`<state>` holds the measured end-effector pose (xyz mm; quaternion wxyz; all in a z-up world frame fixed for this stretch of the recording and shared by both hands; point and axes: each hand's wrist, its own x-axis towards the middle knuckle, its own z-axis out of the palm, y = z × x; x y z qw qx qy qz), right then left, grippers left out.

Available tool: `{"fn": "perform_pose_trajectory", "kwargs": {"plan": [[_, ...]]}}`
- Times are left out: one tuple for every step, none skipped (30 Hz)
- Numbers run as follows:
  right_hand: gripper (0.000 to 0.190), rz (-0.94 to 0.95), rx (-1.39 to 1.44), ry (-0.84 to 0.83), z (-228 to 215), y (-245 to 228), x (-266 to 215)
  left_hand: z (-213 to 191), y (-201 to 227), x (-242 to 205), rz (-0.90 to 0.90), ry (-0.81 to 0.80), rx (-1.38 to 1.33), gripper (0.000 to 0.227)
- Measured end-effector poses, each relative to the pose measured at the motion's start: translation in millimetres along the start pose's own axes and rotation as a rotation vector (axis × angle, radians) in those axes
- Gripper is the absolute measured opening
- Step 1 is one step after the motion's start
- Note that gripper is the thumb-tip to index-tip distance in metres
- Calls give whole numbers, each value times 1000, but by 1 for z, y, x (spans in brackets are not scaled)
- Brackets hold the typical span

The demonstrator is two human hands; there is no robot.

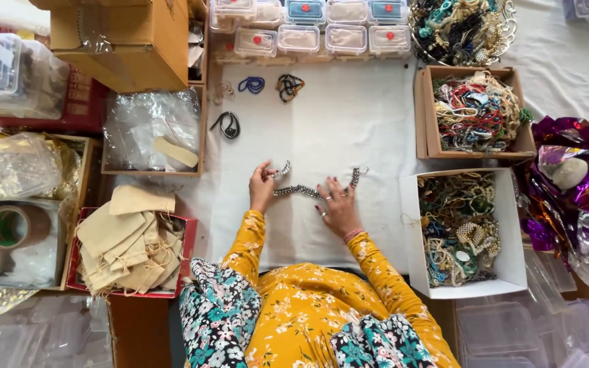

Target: The person sorts through various necklaces and bracelets from boxes, picking them up one by one, untangling them, and arranging them on a white cloth-covered table. The person handles multiple types of jewelry, including beaded and metallic chains, and places them in neat piles.

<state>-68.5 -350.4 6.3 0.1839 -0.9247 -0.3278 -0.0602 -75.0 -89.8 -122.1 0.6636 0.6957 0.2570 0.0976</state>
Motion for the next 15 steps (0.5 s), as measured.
{"fn": "perform_pose_trajectory", "kwargs": {"plan": [[53, -1, 2, -2, 2, 1, -1, -4, 9, -1, -2, 2, 1, 58], [47, -30, 16, 2, 5, 1, -1, -10, 20, 1, -164, 15, -292, 60], [40, -58, 30, 6, 8, 2, 0, -15, 30, 2, -325, 28, -585, 63], [40, -58, 32, 6, 6, 6, 1, -21, 26, 5, -326, 29, -583, 63], [34, -23, 60, 20, 4, 9, 2, -27, 22, 7, -333, 98, -721, 62], [28, 11, 88, 35, 2, 13, 4, -33, 19, 10, -337, 167, -859, 62], [28, 10, 90, 36, 0, 20, 6, -39, 25, 6, -335, 168, -858, 62], [26, 75, 107, 42, -1, 26, 7, -46, 32, 1, -301, 192, -739, 61], [24, 140, 123, 47, -2, 33, 9, -53, 38, -4, -266, 216, -620, 61], [24, 138, 125, 48, -7, 32, 13, -57, 39, -8, -264, 218, -620, 61], [27, 143, 111, 73, -13, 32, 17, -61, 39, -12, -114, 318, -203, 59], [30, 150, 95, 97, -19, 32, 20, -63, 39, -17, 34, 405, 216, 58], [30, 151, 95, 97, -21, 31, 20, -64, 60, -26, 35, 405, 216, 58], [33, 97, 80, 121, -23, 30, 21, -66, 80, -35, 274, 338, 492, 56], [36, 43, 64, 145, -25, 29, 22, -67, 101, -44, 513, 260, 764, 55]]}}
